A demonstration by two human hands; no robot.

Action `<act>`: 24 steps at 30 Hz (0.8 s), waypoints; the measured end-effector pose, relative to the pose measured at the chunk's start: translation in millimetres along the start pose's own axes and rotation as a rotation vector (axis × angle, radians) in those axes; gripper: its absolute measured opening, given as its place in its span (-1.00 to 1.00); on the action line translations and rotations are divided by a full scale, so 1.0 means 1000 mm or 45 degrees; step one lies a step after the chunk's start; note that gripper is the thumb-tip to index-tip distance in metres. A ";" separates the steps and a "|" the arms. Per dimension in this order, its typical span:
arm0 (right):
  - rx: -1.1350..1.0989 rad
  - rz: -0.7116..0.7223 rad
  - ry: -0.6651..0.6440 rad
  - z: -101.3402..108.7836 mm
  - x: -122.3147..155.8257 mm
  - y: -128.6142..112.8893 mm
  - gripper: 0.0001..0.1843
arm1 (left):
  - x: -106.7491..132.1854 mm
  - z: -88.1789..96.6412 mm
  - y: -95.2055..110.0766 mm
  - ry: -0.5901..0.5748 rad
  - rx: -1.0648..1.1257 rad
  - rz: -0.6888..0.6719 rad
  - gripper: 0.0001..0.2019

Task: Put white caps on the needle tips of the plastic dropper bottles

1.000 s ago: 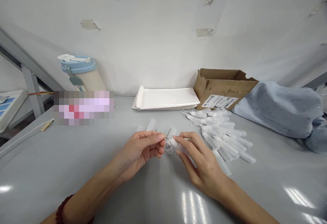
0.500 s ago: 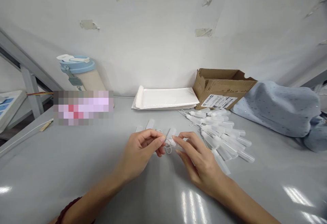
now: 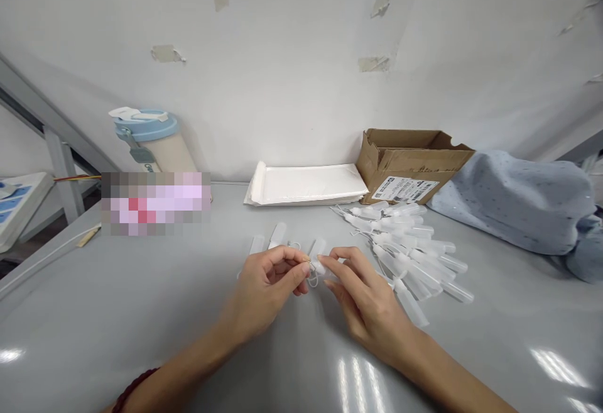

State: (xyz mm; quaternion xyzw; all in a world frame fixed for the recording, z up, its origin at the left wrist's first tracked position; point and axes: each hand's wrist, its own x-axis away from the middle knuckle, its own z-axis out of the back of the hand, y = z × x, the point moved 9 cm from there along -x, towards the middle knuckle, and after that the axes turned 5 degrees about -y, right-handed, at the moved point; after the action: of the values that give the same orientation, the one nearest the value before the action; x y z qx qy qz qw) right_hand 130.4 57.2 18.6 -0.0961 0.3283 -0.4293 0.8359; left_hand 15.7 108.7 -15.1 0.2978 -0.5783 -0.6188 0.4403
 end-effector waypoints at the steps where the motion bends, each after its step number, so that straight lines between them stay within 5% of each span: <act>1: 0.009 0.005 0.011 0.002 0.000 0.000 -0.58 | 0.000 0.001 0.001 0.010 0.001 -0.006 -0.87; 7: 0.039 0.005 0.062 0.009 -0.002 0.001 -0.59 | 0.001 0.010 0.006 0.107 -0.002 -0.046 -0.82; 24: 0.044 0.044 -0.031 -0.005 0.004 -0.001 -0.47 | 0.000 0.002 -0.002 0.023 -0.168 -0.003 -0.74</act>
State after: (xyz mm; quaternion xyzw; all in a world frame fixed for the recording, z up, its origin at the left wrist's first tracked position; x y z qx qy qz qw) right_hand 128.0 54.3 13.2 -0.0812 0.3124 -0.4193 0.8485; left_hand 13.5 109.0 -16.5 0.2746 -0.5319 -0.6534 0.4635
